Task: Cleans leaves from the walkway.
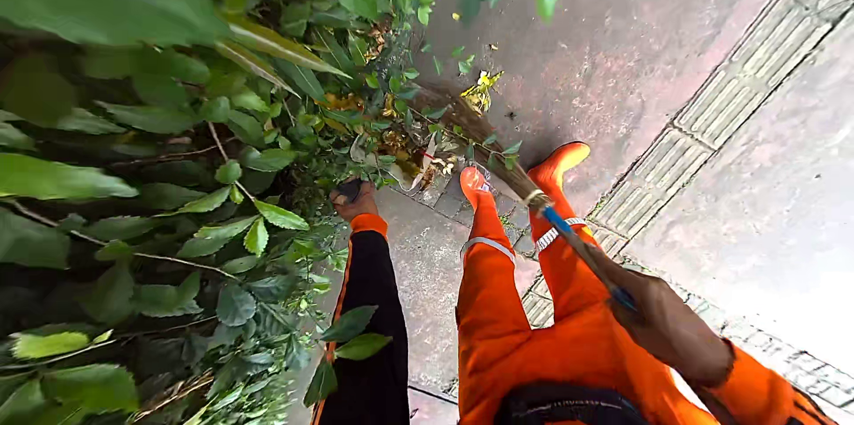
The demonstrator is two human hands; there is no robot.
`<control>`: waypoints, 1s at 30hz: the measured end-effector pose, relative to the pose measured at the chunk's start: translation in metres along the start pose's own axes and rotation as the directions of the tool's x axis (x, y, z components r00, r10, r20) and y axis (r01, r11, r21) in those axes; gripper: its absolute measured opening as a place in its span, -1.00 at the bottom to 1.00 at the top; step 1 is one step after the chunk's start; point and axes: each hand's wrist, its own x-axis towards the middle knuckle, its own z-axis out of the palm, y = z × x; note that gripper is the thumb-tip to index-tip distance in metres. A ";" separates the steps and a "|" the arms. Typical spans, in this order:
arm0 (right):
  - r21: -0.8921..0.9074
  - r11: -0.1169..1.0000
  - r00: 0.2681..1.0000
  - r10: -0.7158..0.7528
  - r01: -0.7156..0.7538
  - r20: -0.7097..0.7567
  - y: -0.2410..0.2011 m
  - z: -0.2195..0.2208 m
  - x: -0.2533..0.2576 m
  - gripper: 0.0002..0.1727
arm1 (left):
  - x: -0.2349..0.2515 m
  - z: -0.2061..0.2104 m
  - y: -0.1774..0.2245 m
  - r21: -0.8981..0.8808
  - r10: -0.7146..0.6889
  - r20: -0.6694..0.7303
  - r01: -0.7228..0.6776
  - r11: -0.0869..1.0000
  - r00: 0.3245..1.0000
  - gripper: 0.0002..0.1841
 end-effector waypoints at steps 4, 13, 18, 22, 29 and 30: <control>0.044 0.983 0.959 0.183 -0.177 -0.215 0.056 -0.045 -0.081 -0.03 | -0.046 -0.011 0.034 -0.126 0.040 0.010 -0.038 0.991 0.999 -0.33; 0.299 0.853 0.839 0.498 -0.428 -0.221 0.199 -0.137 -0.118 -0.04 | -0.240 -0.002 0.226 -0.271 0.284 -0.096 -0.300 0.915 0.954 -0.34; 0.438 0.815 0.820 0.516 -0.379 -0.250 0.237 -0.193 -0.114 -0.08 | -0.330 0.041 0.328 -0.377 0.430 -0.094 -0.432 0.819 0.898 -0.50; 0.538 0.781 0.795 0.529 -0.318 -0.297 0.249 -0.252 -0.101 -0.07 | -0.388 0.090 0.409 -0.522 0.536 -0.107 -0.506 0.687 0.837 -0.57; 0.588 0.766 0.789 0.520 -0.260 -0.329 0.272 -0.397 -0.057 -0.09 | -0.462 0.188 0.578 -0.754 0.661 -0.224 -0.557 0.348 0.716 -0.93; 0.580 0.773 0.795 0.510 -0.256 -0.329 0.274 -0.421 -0.053 -0.10 | -0.472 0.198 0.607 -0.775 0.660 -0.242 -0.551 0.310 0.711 -0.96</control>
